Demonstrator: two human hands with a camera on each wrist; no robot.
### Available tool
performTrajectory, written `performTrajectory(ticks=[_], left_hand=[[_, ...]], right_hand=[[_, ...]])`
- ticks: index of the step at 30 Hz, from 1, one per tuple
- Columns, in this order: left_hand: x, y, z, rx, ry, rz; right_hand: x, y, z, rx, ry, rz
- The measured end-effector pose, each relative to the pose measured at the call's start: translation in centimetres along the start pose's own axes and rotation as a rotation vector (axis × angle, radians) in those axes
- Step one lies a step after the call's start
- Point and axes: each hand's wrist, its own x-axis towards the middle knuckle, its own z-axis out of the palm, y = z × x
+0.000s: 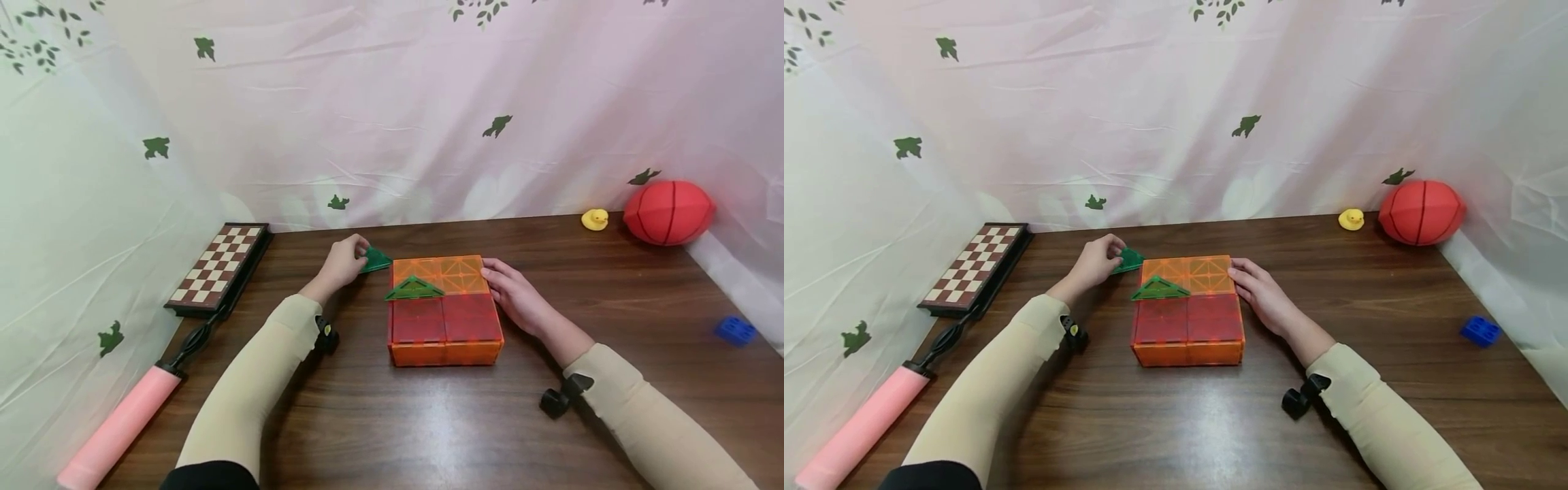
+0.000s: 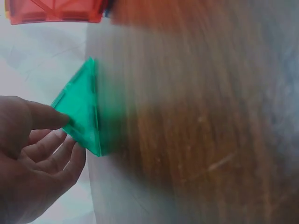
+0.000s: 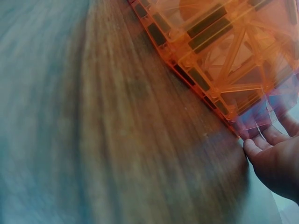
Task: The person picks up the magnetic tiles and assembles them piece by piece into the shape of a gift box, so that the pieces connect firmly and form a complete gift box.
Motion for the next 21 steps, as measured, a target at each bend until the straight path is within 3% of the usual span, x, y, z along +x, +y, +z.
performTrajectory(ticks=[6,13,17,21], left_hand=[[-0.5,1.1,-0.8,-0.049,0.067,0.021],[-1.1,6.0,-2.0,-0.139,0.152,0.159],[-2.1,9.5,-2.0,-0.162,0.100,0.281],[-3.2,12.2,-1.5,-0.160,-0.009,0.372]], right_hand=[[-0.1,0.0,-0.1,0.003,-0.005,-0.002],[-0.3,0.0,-0.2,0.003,-0.004,-0.007],[-0.2,0.0,-0.2,0.007,-0.010,-0.009],[-0.1,0.0,-0.1,0.004,-0.015,-0.005]])
